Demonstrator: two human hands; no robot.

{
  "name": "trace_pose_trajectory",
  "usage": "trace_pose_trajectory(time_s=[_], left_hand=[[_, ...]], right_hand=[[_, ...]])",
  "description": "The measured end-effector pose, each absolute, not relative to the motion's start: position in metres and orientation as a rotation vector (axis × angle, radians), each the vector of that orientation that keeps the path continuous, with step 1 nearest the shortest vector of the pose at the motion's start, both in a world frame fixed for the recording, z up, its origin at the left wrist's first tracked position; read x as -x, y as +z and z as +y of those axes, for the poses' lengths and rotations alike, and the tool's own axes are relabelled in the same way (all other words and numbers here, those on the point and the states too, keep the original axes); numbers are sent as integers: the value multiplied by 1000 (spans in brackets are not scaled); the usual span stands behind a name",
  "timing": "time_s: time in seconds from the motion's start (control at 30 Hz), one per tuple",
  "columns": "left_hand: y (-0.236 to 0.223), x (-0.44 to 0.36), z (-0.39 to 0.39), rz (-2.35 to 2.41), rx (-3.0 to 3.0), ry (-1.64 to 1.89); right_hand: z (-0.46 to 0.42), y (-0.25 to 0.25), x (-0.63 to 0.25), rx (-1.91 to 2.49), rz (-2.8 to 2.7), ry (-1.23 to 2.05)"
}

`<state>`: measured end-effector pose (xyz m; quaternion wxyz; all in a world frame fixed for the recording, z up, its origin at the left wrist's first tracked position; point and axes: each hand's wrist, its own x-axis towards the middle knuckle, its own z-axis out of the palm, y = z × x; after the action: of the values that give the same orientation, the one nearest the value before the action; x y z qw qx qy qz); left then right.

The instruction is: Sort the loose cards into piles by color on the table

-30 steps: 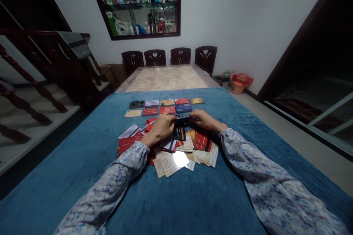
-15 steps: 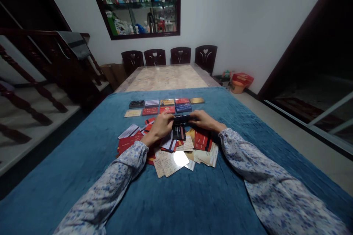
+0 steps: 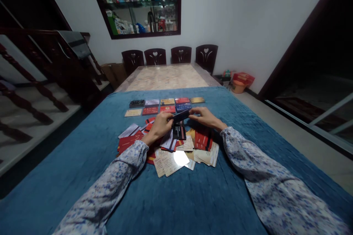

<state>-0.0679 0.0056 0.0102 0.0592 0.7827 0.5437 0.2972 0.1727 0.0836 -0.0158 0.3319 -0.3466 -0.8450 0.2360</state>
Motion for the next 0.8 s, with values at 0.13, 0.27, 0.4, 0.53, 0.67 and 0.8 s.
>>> trace_pose_trajectory(time_s=[0.13, 0.27, 0.4, 0.53, 0.67, 0.8], left_hand=[[7, 67, 7, 1633, -2370, 898], [2, 66, 8, 1614, -2380, 888], [-3, 66, 7, 1574, -2430, 854], [-7, 65, 8, 1560, -2488, 822], [-9, 65, 9, 1529, -2496, 850], [-5, 64, 8, 1547, -2431, 992]], right_hand=[[82, -14, -170, 869, -2105, 704], [79, -11, -164, 812, -1995, 820], [75, -11, -156, 760, -1895, 866], [72, -10, -149, 777, -1848, 792], [68, -6, -149, 823, -1866, 625], [66, 0, -152, 875, -1913, 451]])
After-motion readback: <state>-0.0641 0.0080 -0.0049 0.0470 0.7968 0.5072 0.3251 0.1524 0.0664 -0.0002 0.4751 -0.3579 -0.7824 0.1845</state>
